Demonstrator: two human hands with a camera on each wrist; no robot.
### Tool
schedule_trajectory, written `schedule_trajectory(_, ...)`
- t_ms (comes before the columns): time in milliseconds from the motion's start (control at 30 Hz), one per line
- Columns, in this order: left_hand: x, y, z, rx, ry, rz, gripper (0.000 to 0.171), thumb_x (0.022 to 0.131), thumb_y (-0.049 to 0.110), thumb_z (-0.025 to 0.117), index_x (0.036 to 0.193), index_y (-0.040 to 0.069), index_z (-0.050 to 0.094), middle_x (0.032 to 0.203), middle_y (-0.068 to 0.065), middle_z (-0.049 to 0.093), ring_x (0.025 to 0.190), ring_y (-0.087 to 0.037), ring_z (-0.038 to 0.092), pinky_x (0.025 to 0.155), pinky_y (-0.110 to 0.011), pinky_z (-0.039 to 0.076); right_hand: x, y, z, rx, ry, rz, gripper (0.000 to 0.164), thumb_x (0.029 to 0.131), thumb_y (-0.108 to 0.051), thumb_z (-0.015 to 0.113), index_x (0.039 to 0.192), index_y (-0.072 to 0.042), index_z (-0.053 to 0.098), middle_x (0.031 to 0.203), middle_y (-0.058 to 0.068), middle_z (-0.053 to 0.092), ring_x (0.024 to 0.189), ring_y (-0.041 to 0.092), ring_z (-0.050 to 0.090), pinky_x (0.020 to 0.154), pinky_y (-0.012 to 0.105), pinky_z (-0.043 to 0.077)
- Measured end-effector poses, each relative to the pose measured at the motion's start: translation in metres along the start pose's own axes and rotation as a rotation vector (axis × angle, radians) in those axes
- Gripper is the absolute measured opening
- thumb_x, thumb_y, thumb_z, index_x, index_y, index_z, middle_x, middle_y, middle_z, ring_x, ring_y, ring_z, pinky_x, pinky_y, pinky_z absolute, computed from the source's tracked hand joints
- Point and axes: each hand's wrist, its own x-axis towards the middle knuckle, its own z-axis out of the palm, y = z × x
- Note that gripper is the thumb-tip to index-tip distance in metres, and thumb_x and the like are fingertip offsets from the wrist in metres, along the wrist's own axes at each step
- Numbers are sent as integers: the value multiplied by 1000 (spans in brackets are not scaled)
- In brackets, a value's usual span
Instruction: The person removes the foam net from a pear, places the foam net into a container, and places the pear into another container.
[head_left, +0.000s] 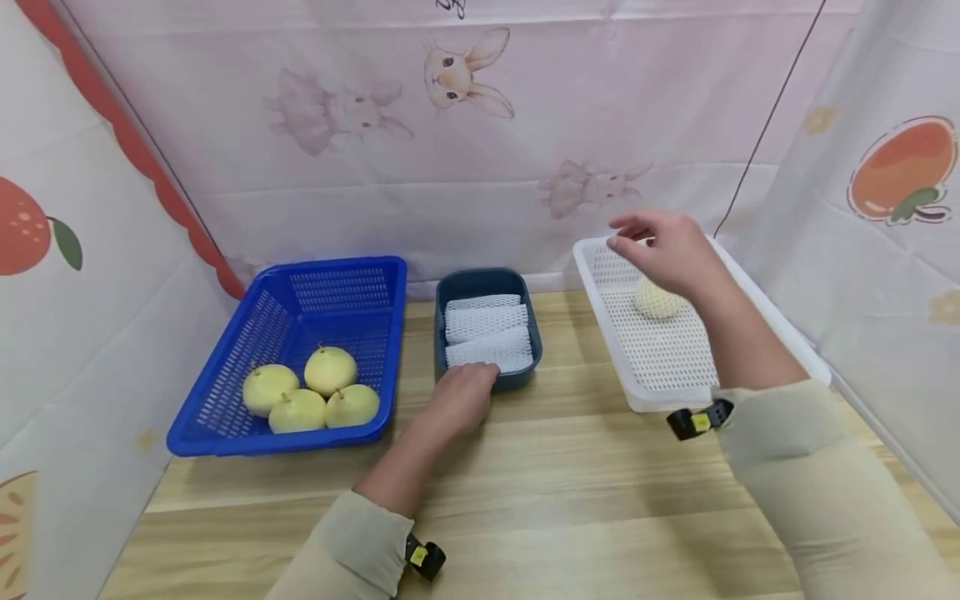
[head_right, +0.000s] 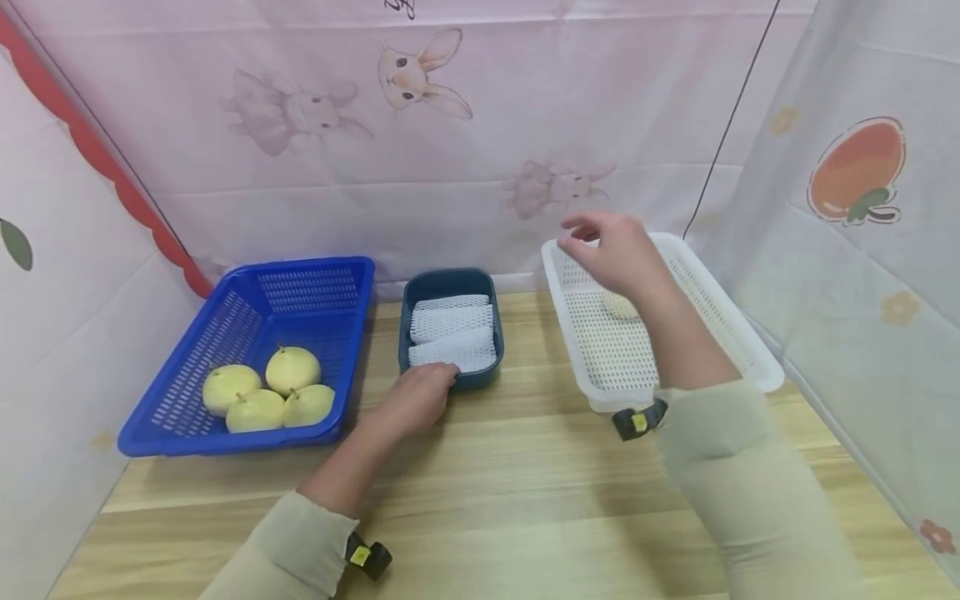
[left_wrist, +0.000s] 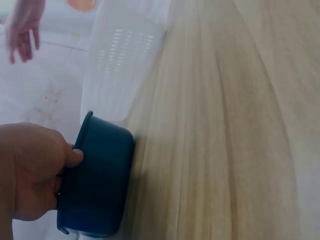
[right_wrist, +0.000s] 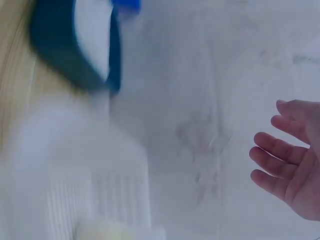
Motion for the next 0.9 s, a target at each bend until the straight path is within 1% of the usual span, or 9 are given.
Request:
schedule_trajectory(100,1,-2,-2,-20,-22,-1,13,85,0,54,89,9,62,87,-5,66,84,-20,63,73,-38,50,19,24,-9,-73,-49,39,45,95,-37,50,128,-7,55,122,20,59,112,37,53,91,54,42)
schedule_trajectory(200,2,-3,-3,-50,-62,-8,14,91,4,50,92,9,63,90,-5,66,87,-20,63,76,-38,50,34,54,-11,-142,-111,101,49,95,-33,51,134,-4,48,134,27,45,121,45,42,96,61,35)
schedule_trajectory(267,2,-4,-3,-70,-88,-20,15,94,7,48,93,9,63,91,-4,66,89,-20,63,77,-38,50,41,74,-9,-188,-169,137,52,94,-29,53,137,-1,43,138,31,37,124,50,35,98,65,30)
schedule_trajectory(367,2,-5,-5,-108,-116,-42,18,96,10,46,94,9,64,93,-4,67,90,-19,62,78,-37,50,45,100,-5,-229,-282,219,59,93,-26,55,141,1,34,140,35,29,127,54,27,100,68,24)
schedule_trajectory(400,2,-6,-6,-119,-125,-47,18,97,11,46,95,9,64,94,-4,67,90,-19,62,78,-37,50,46,107,-3,-239,-317,241,61,93,-25,56,142,2,31,140,36,29,127,55,26,101,68,24)
schedule_trajectory(500,0,-7,-5,-135,-130,-51,18,97,12,47,94,10,64,94,-3,67,90,-19,62,78,-37,50,46,123,4,-251,-392,311,66,92,-23,57,145,0,25,143,36,24,129,55,22,102,67,20)
schedule_trajectory(600,-3,-9,-3,-129,-102,-43,17,97,13,47,92,10,64,92,-3,67,88,-20,63,76,-37,50,46,132,13,-253,-421,351,66,91,-20,59,145,1,26,143,34,26,129,54,23,104,66,20)
schedule_trajectory(733,-4,-9,-3,-130,-63,-21,17,97,12,47,90,10,63,90,-3,67,87,-20,64,76,-37,50,45,137,17,-275,-409,369,57,91,-17,59,137,8,36,137,34,35,125,52,31,103,63,26)
schedule_trajectory(900,-3,-10,-4,-138,-72,-19,18,97,14,48,91,10,64,89,-2,67,86,-19,63,75,-35,50,45,139,19,-242,-363,391,48,91,-12,58,130,12,43,130,35,43,119,51,41,100,62,32)
